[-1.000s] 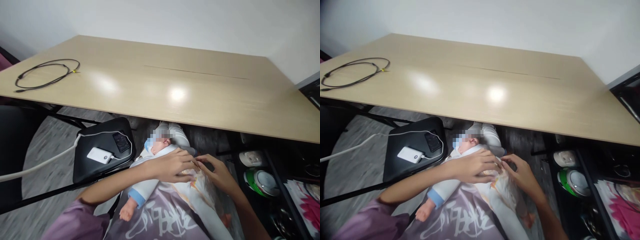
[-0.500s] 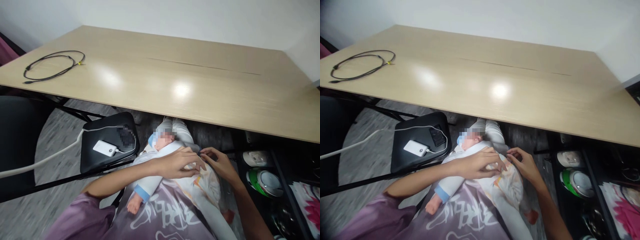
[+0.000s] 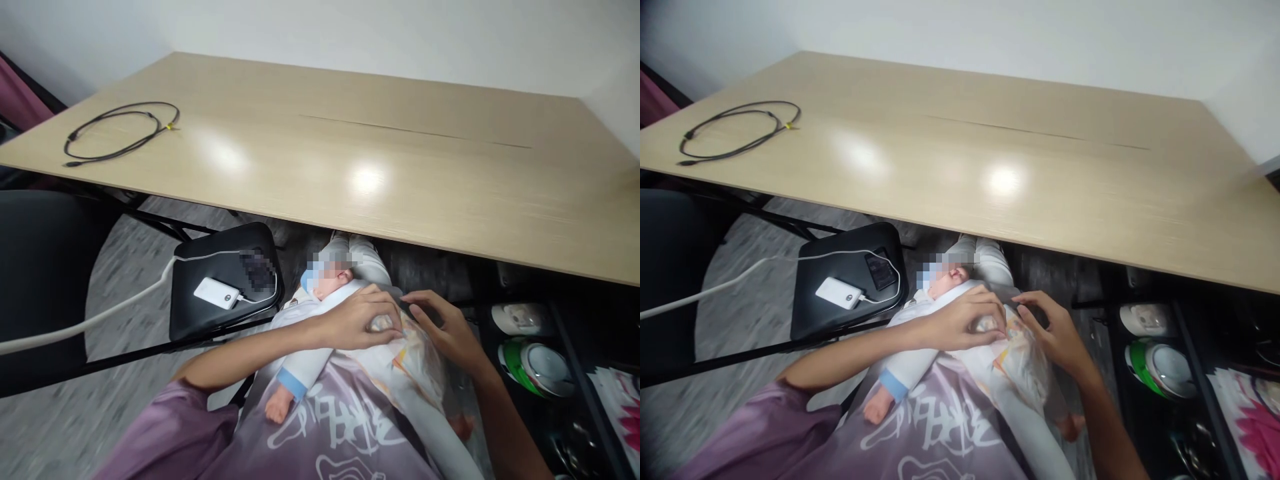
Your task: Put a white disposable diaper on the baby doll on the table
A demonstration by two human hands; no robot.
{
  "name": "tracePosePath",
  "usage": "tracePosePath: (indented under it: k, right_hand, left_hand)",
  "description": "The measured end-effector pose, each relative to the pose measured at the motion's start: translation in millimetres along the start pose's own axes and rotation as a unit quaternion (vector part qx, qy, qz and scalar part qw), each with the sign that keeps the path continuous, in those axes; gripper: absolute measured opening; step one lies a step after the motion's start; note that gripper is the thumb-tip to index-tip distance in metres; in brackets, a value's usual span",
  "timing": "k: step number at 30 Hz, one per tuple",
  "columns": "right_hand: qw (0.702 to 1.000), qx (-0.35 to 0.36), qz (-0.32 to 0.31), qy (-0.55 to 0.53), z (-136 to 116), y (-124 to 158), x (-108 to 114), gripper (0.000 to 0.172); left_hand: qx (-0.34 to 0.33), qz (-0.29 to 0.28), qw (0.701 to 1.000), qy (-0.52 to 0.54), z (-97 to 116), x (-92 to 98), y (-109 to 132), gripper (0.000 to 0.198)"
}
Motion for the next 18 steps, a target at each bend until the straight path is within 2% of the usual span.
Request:
tracePosePath:
  k: [3,6,8,11,13,15,18]
  right_hand:
    - [0.998,0.026,-0.05,-0.011,-22,4,-6,0.028]
    - [0.992,0.057,-0.116,0.009,-36,8,-15,0.032]
    - [0.984,0.081,-0.155,0.026,-42,10,-22,0.035]
    - [0.984,0.081,-0.152,0.042,-47,11,-23,0.036]
    - [0.989,0.061,-0.121,0.055,-44,19,-16,0.033]
    - [0.993,0.036,-0.103,0.047,-37,38,-6,0.033]
    - [0.993,-0.034,-0.109,-0.028,-8,87,8,0.058]
  left_hand:
    - [-0.064,0.016,0.998,0.001,9,4.0,4,0.015]
    - [-0.145,-0.021,0.989,0.021,23,1.1,18,0.007]
    - [-0.175,-0.039,0.983,0.027,32,-2.6,32,0.002]
    - [-0.202,-0.038,0.978,0.024,44,-8.1,55,0.008]
    - [-0.192,-0.047,0.98,0.017,49,-12.3,69,0.01]
    - [-0.164,-0.061,0.985,0.011,49,-14.1,77,0.011]
    - [-0.112,-0.07,0.991,0.001,43,-7.8,67,0.02]
Point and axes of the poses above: each hand's wrist, its own y-axis away from the middle knuckle, its own x-axis out of the back of the hand, z = x × y, the point moved 5 cm from there along -y, towards the middle knuckle, and after that the axes turned 15 degrees about -z, right-handed, at the moved point
